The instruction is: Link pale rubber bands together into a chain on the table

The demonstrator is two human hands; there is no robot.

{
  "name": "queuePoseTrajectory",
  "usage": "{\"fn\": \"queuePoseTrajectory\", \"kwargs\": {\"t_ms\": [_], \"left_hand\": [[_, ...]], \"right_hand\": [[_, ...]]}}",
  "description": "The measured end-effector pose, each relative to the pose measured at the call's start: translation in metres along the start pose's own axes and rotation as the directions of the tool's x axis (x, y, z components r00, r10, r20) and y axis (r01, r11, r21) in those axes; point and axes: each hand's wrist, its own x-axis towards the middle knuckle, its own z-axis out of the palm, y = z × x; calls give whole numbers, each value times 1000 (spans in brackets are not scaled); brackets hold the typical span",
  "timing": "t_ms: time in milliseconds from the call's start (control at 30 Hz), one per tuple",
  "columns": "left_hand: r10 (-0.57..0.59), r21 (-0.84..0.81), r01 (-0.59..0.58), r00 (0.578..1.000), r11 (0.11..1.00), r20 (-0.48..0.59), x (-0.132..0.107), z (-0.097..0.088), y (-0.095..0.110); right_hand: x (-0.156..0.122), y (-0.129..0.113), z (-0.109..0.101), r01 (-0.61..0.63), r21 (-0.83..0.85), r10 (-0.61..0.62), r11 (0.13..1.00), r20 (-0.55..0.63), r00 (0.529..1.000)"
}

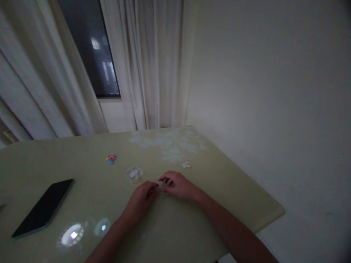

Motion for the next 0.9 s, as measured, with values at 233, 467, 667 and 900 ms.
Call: {"fn": "queuePoseTrajectory", "kwargs": {"t_ms": [233,467,667,900], "left_hand": [[53,107,-50,998,993,-24,-1,-17,-18],[-20,543,74,994,836,-105,-12,-13,-24],[1,340,8,1000,940,-27,-10,-19,-6],[-26,113,5,983,994,179,-13,-29,4]], "right_hand": [[-2,0,8,-2,-176,12,984,60,998],[-1,-4,9,56,-116,-43,992,115,992],[-3,-3,10,73,-172,-53,982,119,991],[-5,-14,20,82,-126,-68,989,112,991]]}}
